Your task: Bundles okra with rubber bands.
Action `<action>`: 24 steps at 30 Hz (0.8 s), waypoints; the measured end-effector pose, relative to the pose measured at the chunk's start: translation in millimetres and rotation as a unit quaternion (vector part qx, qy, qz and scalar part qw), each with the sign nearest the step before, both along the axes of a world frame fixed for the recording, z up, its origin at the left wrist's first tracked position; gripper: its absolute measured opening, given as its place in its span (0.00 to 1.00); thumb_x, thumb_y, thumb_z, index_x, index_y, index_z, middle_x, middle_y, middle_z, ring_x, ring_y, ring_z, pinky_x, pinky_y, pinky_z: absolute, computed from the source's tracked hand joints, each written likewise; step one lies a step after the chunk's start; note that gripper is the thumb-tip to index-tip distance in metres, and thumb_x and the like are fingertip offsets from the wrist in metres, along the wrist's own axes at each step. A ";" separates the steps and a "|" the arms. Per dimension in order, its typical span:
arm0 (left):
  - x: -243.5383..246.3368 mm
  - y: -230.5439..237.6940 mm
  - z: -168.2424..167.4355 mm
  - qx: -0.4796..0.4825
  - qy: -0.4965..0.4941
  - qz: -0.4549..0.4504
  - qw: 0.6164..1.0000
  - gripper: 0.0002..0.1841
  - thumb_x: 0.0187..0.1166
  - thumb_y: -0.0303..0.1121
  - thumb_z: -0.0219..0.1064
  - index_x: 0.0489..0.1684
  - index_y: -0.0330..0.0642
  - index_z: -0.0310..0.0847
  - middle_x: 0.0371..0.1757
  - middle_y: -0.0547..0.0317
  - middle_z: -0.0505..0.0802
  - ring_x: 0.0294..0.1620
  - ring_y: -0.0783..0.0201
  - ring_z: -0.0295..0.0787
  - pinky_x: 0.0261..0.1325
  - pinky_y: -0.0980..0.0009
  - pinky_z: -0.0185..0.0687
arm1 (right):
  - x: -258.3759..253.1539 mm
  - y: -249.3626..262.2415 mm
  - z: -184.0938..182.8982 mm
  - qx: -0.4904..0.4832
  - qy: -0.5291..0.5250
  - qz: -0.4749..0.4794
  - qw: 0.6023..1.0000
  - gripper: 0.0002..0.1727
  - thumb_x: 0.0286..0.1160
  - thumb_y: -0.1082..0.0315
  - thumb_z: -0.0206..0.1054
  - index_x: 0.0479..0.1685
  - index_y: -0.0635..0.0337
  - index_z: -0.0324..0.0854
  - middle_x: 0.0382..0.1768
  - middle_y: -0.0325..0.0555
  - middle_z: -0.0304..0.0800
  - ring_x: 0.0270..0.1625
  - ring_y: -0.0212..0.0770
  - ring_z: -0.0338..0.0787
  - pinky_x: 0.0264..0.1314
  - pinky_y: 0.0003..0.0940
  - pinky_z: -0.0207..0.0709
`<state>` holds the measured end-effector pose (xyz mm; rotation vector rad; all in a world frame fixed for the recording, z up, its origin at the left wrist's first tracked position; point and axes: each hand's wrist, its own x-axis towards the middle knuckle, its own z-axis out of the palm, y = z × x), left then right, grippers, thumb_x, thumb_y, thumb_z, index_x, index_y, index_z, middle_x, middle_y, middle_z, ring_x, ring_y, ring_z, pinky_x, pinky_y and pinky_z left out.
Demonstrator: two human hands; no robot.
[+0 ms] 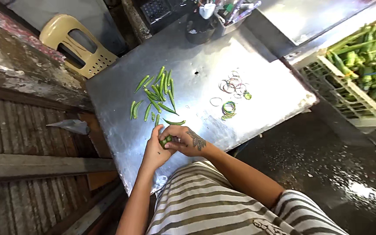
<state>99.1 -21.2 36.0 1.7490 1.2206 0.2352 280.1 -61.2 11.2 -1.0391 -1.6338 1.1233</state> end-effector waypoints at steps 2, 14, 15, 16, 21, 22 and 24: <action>-1.6 0.0 -2.3 0.018 0.014 -0.016 1.000 0.30 0.58 0.43 0.83 0.61 0.42 0.82 0.43 0.63 0.94 0.44 0.72 0.92 0.52 0.68 0.90 | 4.3 -0.8 -2.2 -0.015 0.044 -0.016 0.999 0.13 0.81 0.61 0.70 0.55 0.61 0.87 0.50 0.47 0.90 0.47 0.31 0.88 0.51 0.27 0.84; -8.1 -7.6 -34.5 -0.169 -0.216 0.129 0.953 0.12 0.68 0.32 0.79 0.28 0.42 0.77 0.14 0.63 0.78 0.11 0.68 0.72 0.16 0.73 0.72 | 145.4 -47.4 -39.2 -0.135 -0.358 -0.442 0.811 0.16 0.77 0.58 0.72 0.59 0.54 0.89 0.59 0.63 0.85 0.62 0.66 0.85 0.61 0.65 0.81; -8.0 -7.7 -35.0 -0.170 -0.228 0.132 0.950 0.11 0.68 0.31 0.79 0.28 0.42 0.77 0.14 0.63 0.78 0.11 0.68 0.73 0.16 0.73 0.73 | 155.7 -52.8 -41.9 -0.160 -0.377 -0.445 0.796 0.16 0.76 0.59 0.72 0.58 0.54 0.89 0.61 0.65 0.83 0.63 0.70 0.83 0.61 0.69 0.78; -8.1 -7.9 -35.5 -0.171 -0.238 0.132 0.947 0.11 0.68 0.30 0.79 0.28 0.41 0.78 0.15 0.62 0.80 0.11 0.68 0.74 0.17 0.73 0.74 | 160.8 -56.0 -45.3 -0.168 -0.393 -0.442 0.788 0.12 0.76 0.61 0.71 0.53 0.55 0.90 0.61 0.65 0.83 0.63 0.71 0.82 0.60 0.70 0.78; -0.6 -8.2 -36.1 -0.152 -0.229 0.102 0.956 0.12 0.69 0.31 0.80 0.33 0.38 0.80 0.18 0.60 0.85 0.13 0.65 0.81 0.19 0.70 0.83 | 152.2 -45.6 -38.9 -0.134 -0.412 -0.449 0.782 0.10 0.76 0.62 0.70 0.47 0.56 0.90 0.60 0.65 0.83 0.62 0.71 0.81 0.59 0.70 0.75; 0.4 -9.0 -36.0 -0.146 -0.216 0.097 0.961 0.12 0.68 0.33 0.80 0.34 0.39 0.80 0.18 0.61 0.84 0.13 0.67 0.79 0.18 0.71 0.80 | 147.5 -39.2 -37.1 -0.111 -0.412 -0.443 0.789 0.12 0.76 0.60 0.70 0.51 0.55 0.90 0.60 0.65 0.83 0.62 0.71 0.81 0.59 0.70 0.75; 0.6 -10.4 -35.5 -0.137 -0.189 0.088 0.968 0.13 0.68 0.35 0.81 0.33 0.41 0.81 0.18 0.63 0.84 0.13 0.69 0.77 0.17 0.73 0.77 | 137.8 -23.1 -43.7 -0.078 -0.428 -0.413 0.800 0.14 0.76 0.58 0.71 0.54 0.53 0.91 0.62 0.63 0.84 0.64 0.70 0.81 0.61 0.69 0.75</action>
